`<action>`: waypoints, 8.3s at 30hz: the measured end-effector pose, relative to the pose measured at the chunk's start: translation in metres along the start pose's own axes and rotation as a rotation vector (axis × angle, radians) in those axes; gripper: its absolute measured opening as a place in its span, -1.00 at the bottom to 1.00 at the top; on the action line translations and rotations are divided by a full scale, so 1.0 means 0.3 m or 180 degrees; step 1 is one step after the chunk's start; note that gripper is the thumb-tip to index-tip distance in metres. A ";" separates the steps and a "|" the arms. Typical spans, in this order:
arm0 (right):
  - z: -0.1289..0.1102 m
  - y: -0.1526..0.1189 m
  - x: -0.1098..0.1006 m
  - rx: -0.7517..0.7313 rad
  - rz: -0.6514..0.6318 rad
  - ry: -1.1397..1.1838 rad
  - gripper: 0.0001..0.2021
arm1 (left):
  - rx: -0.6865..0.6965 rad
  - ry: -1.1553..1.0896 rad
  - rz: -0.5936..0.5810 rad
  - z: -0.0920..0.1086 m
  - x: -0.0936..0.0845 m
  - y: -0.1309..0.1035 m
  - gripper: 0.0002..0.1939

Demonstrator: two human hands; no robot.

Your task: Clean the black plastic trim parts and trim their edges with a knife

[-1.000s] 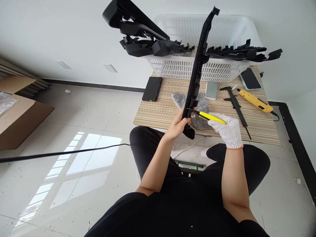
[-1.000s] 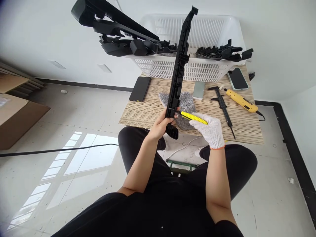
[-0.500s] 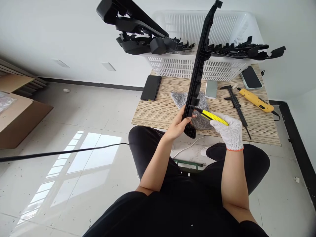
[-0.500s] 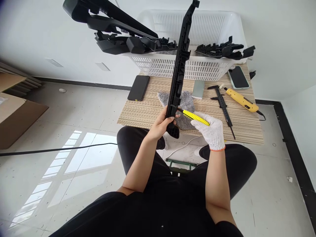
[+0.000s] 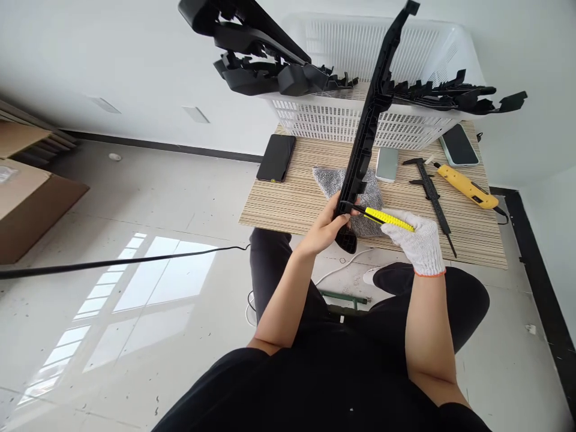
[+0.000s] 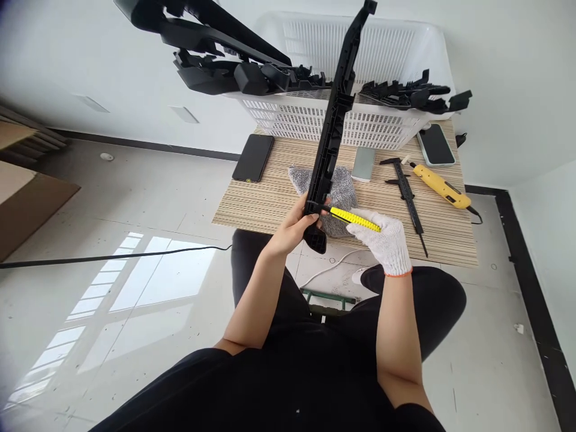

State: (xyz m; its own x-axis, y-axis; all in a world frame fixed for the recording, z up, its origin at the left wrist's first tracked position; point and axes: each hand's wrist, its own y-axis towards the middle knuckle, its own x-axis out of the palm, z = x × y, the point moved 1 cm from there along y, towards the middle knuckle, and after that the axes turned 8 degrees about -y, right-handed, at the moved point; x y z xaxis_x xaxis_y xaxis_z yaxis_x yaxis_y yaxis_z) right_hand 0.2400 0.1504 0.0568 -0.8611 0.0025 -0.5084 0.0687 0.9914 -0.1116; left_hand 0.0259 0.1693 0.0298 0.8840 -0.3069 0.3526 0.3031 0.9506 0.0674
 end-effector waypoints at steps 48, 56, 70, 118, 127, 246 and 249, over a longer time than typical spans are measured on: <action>0.011 0.020 -0.015 -0.0248 -0.0344 -0.0086 -0.44 | 0.0109 0.0018 0.0780 0.004 0.043 0.009 -0.61; 0.014 0.012 -0.008 -0.0383 -0.0233 0.0034 -0.47 | 0.0220 0.0041 0.0620 0.005 0.044 0.009 -0.70; 0.015 0.007 0.011 -0.0651 0.0328 -0.0363 -0.48 | -0.0122 -0.0394 0.0498 0.026 0.045 0.001 -0.66; 0.023 0.022 0.018 0.0022 0.0510 0.0280 -0.51 | 0.0155 -0.0019 -0.0083 0.007 0.027 0.076 -0.66; 0.048 0.037 0.008 0.0059 0.0329 0.0309 -0.43 | 0.0089 -0.0141 -0.0123 0.002 0.018 0.085 -0.62; -0.001 0.001 0.018 -0.0275 0.0215 0.0079 -0.47 | 0.0212 -0.0241 0.0217 0.010 0.016 0.075 -0.40; -0.002 -0.002 0.018 -0.0227 0.0333 0.0041 -0.46 | 0.0229 -0.0277 0.0201 0.005 0.014 0.075 -0.42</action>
State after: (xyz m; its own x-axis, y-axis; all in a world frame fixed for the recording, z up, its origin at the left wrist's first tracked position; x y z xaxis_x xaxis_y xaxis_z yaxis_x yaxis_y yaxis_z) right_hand 0.2352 0.1499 0.0546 -0.8575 0.1075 -0.5031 0.1228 0.9924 0.0028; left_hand 0.0359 0.1896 0.0343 0.8654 -0.2441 0.4377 0.2189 0.9698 0.1081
